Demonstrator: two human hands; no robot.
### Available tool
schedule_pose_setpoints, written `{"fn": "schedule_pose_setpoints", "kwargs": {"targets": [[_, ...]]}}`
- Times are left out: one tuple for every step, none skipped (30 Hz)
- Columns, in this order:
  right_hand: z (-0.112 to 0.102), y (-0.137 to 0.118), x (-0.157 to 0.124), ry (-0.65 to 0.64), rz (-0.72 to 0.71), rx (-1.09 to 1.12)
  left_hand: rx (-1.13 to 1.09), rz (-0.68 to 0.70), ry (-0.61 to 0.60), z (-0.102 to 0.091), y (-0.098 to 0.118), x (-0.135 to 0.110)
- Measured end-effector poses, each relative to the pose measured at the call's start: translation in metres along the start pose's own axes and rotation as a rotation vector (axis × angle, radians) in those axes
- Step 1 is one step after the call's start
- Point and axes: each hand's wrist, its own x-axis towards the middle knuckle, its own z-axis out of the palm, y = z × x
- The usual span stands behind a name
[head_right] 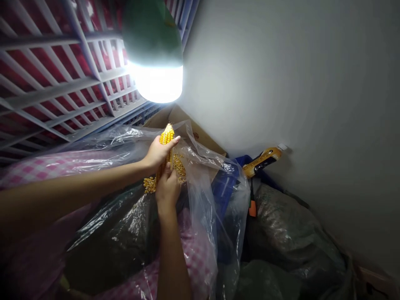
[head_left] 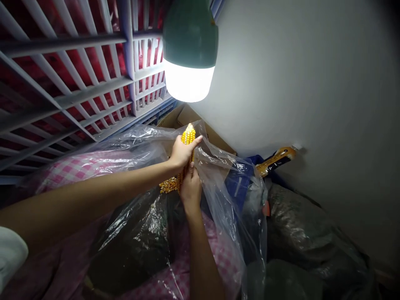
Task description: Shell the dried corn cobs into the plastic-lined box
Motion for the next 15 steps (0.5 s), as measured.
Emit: {"fn": "schedule_pose_setpoints", "kwargs": {"targets": [[0.005,0.000,-0.001,0.011,-0.011,-0.063,0.021,0.025,0.002,0.000,-0.002,0.002],[0.008,0.001,0.000,0.021,-0.016,-0.094,0.038,0.048,-0.003,-0.001,-0.004,0.003],[0.010,0.002,0.001,0.028,-0.011,-0.105,0.048,0.067,-0.011,-0.001,-0.005,0.005],[0.012,0.004,0.003,0.036,0.004,-0.103,0.056,0.079,-0.022,-0.002,-0.007,0.006],[0.012,0.007,0.005,0.045,0.028,-0.093,0.065,0.084,-0.037,-0.002,-0.009,0.007],[0.012,0.009,0.007,0.051,0.053,-0.080,0.080,0.083,-0.053,-0.002,-0.011,0.008],[0.012,0.012,0.008,0.056,0.077,-0.064,0.100,0.078,-0.064,-0.002,-0.014,0.009],[0.013,0.015,0.009,0.057,0.097,-0.050,0.122,0.073,-0.071,-0.002,-0.016,0.009],[0.013,0.018,0.009,0.055,0.110,-0.033,0.144,0.071,-0.075,-0.002,-0.019,0.008],[0.014,0.021,0.009,0.050,0.120,-0.013,0.165,0.075,-0.079,-0.002,-0.021,0.008],[0.016,0.023,0.008,0.048,0.131,0.011,0.183,0.082,-0.083,-0.002,-0.023,0.007],[0.017,0.024,0.008,0.052,0.145,0.042,0.200,0.090,-0.085,-0.002,-0.024,0.006],[0.019,0.025,0.007,0.056,0.159,0.078,0.215,0.097,-0.080,-0.002,-0.024,0.005],[0.020,0.025,0.007,0.061,0.174,0.116,0.230,0.104,-0.072,-0.003,-0.022,0.005],[0.021,0.024,0.007,0.067,0.187,0.152,0.238,0.107,-0.066,-0.003,-0.020,0.005]]}}
